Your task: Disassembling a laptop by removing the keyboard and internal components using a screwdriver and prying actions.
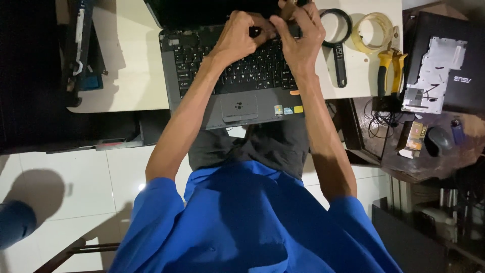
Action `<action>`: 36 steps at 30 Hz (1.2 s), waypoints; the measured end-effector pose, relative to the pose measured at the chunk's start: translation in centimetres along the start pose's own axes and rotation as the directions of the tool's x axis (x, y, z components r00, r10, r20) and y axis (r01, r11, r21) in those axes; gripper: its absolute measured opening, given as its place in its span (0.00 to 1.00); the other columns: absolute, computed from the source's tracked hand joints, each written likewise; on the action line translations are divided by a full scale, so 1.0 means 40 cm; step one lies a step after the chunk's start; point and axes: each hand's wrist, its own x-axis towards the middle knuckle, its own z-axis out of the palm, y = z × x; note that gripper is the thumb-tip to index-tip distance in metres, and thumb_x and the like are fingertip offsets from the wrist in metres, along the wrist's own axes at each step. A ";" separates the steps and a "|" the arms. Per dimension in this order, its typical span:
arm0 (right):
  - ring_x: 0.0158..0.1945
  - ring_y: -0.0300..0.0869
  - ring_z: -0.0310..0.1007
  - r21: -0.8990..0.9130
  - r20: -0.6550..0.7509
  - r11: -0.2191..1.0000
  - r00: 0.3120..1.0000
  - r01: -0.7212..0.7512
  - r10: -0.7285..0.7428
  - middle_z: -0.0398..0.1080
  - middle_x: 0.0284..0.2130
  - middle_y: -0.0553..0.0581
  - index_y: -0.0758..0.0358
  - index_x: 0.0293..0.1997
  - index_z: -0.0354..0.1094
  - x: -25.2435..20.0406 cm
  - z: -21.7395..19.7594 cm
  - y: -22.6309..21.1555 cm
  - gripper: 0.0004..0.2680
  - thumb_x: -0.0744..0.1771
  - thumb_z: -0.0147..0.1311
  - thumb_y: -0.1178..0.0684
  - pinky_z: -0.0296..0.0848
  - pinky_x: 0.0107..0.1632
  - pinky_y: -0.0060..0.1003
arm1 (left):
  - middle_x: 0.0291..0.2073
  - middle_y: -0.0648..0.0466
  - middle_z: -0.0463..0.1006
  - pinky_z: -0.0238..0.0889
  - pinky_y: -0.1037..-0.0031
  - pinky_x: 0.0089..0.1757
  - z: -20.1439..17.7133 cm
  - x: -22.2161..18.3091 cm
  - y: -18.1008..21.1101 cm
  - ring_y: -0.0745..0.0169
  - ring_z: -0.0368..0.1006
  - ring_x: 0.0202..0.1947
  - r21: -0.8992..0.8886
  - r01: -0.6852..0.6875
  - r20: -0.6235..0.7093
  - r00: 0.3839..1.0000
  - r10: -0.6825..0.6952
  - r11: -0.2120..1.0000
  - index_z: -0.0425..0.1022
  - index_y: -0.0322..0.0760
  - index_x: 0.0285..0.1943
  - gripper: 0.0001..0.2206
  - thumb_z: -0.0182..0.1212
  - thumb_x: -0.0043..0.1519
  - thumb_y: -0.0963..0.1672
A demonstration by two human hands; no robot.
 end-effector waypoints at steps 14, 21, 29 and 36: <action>0.57 0.51 0.76 0.160 0.286 0.982 0.957 -0.103 0.054 0.73 0.52 0.64 0.61 0.69 0.50 -0.002 -0.016 -0.036 0.12 0.76 0.43 0.61 0.77 0.60 0.44 | 0.40 0.50 0.85 0.73 0.71 0.45 0.005 -0.006 -0.022 0.61 0.80 0.41 -0.106 0.060 0.009 0.998 -0.059 0.993 0.83 0.31 0.39 0.09 0.57 0.59 0.34; 0.41 0.47 0.65 0.048 0.144 0.995 0.987 -0.085 0.078 0.63 0.40 0.59 0.67 0.47 0.62 0.013 -0.013 -0.035 0.07 0.72 0.59 0.58 0.65 0.44 0.39 | 0.32 0.51 0.85 0.71 0.71 0.37 -0.002 0.002 0.001 0.62 0.80 0.34 -0.030 0.048 0.010 0.999 -0.047 0.998 0.81 0.32 0.33 0.08 0.55 0.58 0.35; 0.54 0.49 0.78 0.103 0.135 0.982 0.980 -0.160 0.146 0.74 0.52 0.65 0.65 0.63 0.60 -0.009 -0.018 -0.030 0.12 0.73 0.55 0.62 0.76 0.57 0.41 | 0.39 0.52 0.86 0.74 0.71 0.45 -0.001 0.002 0.016 0.62 0.81 0.41 -0.098 0.115 0.012 0.993 -0.114 0.989 0.83 0.34 0.38 0.09 0.56 0.60 0.35; 0.53 0.49 0.76 0.012 0.261 0.977 0.943 -0.215 0.204 0.73 0.52 0.59 0.64 0.62 0.58 0.002 -0.023 -0.064 0.15 0.74 0.51 0.45 0.73 0.54 0.43 | 0.22 0.60 0.69 0.48 0.73 0.29 -0.006 -0.006 0.015 0.73 0.58 0.25 -0.017 0.149 0.004 0.989 -0.149 0.989 0.68 0.37 0.26 0.10 0.59 0.62 0.39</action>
